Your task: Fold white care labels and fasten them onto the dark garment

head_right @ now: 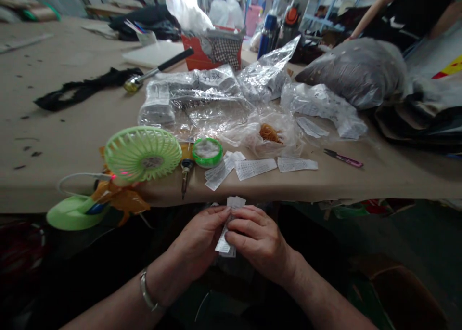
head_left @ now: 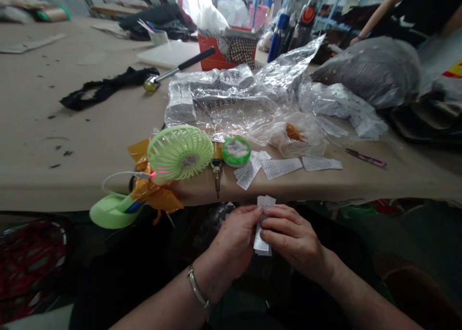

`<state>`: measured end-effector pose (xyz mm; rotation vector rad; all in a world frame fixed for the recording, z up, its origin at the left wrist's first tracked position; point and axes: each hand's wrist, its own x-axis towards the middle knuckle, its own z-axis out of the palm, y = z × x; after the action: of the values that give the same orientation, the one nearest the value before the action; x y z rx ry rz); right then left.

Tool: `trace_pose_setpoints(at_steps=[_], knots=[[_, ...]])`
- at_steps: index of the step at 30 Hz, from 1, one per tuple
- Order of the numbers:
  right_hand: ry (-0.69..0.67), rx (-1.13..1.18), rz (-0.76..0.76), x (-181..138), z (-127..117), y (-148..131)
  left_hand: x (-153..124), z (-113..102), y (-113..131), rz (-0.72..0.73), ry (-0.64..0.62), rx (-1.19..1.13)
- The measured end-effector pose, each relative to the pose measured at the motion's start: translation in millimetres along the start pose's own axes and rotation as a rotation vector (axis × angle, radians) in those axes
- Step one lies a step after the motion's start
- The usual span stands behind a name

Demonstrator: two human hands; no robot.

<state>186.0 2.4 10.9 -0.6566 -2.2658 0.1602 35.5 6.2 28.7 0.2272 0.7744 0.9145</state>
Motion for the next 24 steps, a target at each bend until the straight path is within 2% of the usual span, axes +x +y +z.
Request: trace_pose_setpoints(at_steps=[9, 18, 22, 24], knots=[[-0.108, 0.017, -0.012, -2.4, -2.3, 0.2, -5.8, 1.4, 2.8, -0.025, -0.023, 0.009], [-0.109, 0.073, -0.017, 0.8, -1.9, -2.3, -5.0, -1.3, -0.7, -0.035, 0.05, -0.011], [-0.048, 0.157, 0.053, -3.3, -1.7, -4.8, -6.9, -1.7, 2.1, -0.05, 0.076, 0.004], [0.053, 0.235, 0.18, -6.4, -1.7, -4.6, -8.3, -2.9, 3.6, -0.055, 0.088, 0.027]])
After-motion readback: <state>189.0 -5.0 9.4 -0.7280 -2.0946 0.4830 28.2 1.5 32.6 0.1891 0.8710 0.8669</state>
